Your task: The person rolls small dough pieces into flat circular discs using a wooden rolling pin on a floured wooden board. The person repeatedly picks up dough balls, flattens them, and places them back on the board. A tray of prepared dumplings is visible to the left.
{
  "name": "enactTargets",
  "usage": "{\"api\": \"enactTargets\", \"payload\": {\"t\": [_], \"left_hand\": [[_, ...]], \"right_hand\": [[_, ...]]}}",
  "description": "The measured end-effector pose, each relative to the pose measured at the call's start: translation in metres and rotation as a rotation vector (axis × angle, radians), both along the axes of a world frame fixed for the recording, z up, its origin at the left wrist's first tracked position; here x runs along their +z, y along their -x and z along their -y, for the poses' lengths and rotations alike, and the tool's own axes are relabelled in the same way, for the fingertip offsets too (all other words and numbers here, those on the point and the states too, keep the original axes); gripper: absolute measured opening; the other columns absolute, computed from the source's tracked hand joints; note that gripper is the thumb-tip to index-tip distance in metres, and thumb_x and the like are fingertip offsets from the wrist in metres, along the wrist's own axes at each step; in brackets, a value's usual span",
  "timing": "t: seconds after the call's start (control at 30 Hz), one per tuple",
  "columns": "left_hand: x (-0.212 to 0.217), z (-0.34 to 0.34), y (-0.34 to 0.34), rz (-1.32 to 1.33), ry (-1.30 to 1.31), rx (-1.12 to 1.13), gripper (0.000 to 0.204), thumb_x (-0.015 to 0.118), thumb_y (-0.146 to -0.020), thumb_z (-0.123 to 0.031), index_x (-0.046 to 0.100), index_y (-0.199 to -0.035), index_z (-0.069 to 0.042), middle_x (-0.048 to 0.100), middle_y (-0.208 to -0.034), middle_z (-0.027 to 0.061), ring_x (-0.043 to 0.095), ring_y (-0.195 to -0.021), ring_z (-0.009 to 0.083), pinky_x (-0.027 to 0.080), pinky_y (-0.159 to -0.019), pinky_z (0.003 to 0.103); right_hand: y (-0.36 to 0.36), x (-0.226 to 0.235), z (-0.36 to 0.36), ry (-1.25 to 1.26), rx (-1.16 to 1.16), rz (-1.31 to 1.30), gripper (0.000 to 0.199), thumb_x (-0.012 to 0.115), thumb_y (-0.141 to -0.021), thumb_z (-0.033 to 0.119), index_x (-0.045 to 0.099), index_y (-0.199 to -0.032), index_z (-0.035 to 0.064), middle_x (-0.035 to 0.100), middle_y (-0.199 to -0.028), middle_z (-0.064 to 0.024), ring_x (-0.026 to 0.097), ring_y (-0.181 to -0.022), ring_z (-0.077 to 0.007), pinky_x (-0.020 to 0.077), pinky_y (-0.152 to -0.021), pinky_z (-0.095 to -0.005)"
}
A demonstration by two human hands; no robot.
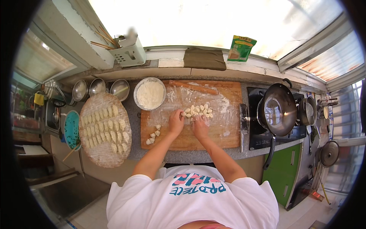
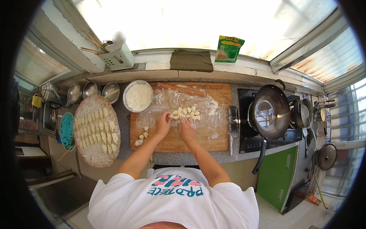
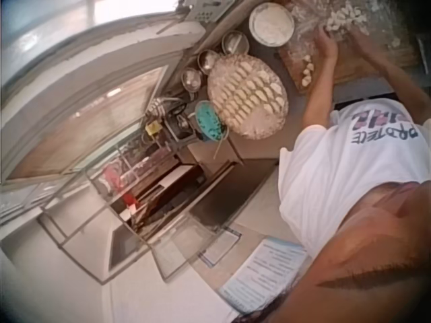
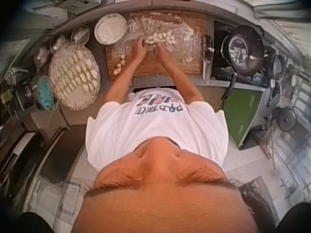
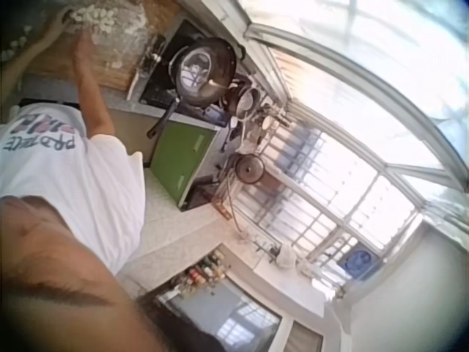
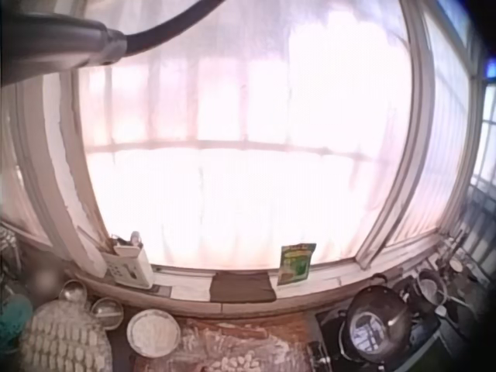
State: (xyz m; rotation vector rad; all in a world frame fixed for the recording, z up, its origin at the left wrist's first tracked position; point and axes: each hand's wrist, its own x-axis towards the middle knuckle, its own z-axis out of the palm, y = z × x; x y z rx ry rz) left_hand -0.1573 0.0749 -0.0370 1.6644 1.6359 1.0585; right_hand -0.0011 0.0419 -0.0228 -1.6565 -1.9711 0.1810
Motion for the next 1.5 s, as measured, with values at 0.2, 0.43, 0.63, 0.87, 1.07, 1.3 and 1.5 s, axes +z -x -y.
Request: {"api": "enactTargets", "payload": {"t": [0.2, 0.43, 0.63, 0.87, 1.07, 1.3, 1.5], "left_hand": [[0.003, 0.004, 0.0, -0.029, 0.027, -0.02, 0.031, 0.067, -0.081, 0.003, 0.064, -0.111, -0.005, 0.068, -0.107, 0.0162, 0.061, -0.106, 0.0383, 0.05, -0.091, 0.045], [0.014, 0.023, 0.021, -0.137, -0.038, -0.024, 0.039, 0.062, -0.079, 0.006, 0.063, -0.116, -0.005, 0.064, -0.117, 0.0164, 0.057, -0.113, 0.039, 0.047, -0.098, 0.046], [0.028, 0.047, 0.075, -0.304, -0.11, 0.116, 0.036, 0.057, -0.074, 0.008, 0.062, -0.107, -0.005, 0.063, -0.107, 0.0156, 0.057, -0.105, 0.0376, 0.046, -0.092, 0.047], [0.041, 0.083, 0.112, -0.321, -0.012, 0.182, 0.028, 0.063, -0.075, 0.0, 0.061, -0.102, -0.006, 0.062, -0.097, 0.0144, 0.057, -0.099, 0.0373, 0.046, -0.089, 0.046], [0.037, 0.099, 0.122, -0.376, -0.007, 0.154, 0.031, 0.069, -0.073, -0.008, 0.06, -0.102, -0.011, 0.066, -0.101, 0.0075, 0.058, -0.103, 0.0321, 0.044, -0.091, 0.045], [0.028, 0.1, 0.125, -0.493, -0.055, 0.019, 0.032, 0.072, -0.074, -0.006, 0.064, -0.105, -0.011, 0.066, -0.104, 0.0089, 0.057, -0.108, 0.0336, 0.044, -0.095, 0.045], [0.035, 0.078, 0.104, -0.28, 0.049, 0.095, 0.024, 0.075, -0.079, -0.006, 0.066, -0.101, -0.007, 0.066, -0.103, 0.0103, 0.057, -0.109, 0.0327, 0.046, -0.094, 0.045]], "right_hand": [[0.002, -0.001, 0.001, 0.037, 0.001, -0.019, 0.032, 0.073, -0.078, 0.012, 0.064, -0.108, 0.0101, 0.063, -0.112, -0.0108, 0.056, -0.112, -0.0341, 0.043, -0.096, -0.0493], [0.014, 0.014, 0.007, 0.083, 0.062, -0.119, 0.027, 0.071, -0.082, 0.012, 0.064, -0.108, 0.009, 0.059, -0.117, -0.011, 0.055, -0.114, -0.0378, 0.0453, -0.096, -0.0505], [0.065, 0.014, 0.011, 0.224, 0.332, -0.188, 0.023, 0.063, -0.088, 0.01, 0.064, -0.111, 0.0082, 0.06, -0.12, -0.0102, 0.058, -0.113, -0.0345, 0.0506, -0.093, -0.0467], [0.12, -0.006, 0.003, 0.242, 0.563, -0.175, 0.027, 0.061, -0.088, 0.011, 0.066, -0.115, 0.0096, 0.063, -0.126, -0.0089, 0.059, -0.118, -0.0334, 0.0516, -0.096, -0.0447], [0.126, -0.009, -0.002, 0.211, 0.621, -0.042, 0.027, 0.066, -0.083, 0.014, 0.07, -0.11, 0.0115, 0.065, -0.115, -0.0087, 0.059, -0.117, -0.0327, 0.0517, -0.096, -0.0434], [0.102, -0.016, 0.008, 0.272, 0.48, -0.224, 0.027, 0.065, -0.084, 0.009, 0.07, -0.11, 0.0105, 0.065, -0.112, -0.012, 0.063, -0.106, -0.0352, 0.054, -0.089, -0.0451], [0.056, 0.002, 0.025, 0.283, 0.267, -0.445, 0.031, 0.065, -0.082, 0.0, 0.07, -0.112, 0.0071, 0.062, -0.106, -0.0138, 0.065, -0.093, -0.035, 0.0546, -0.08, -0.0441]]}}
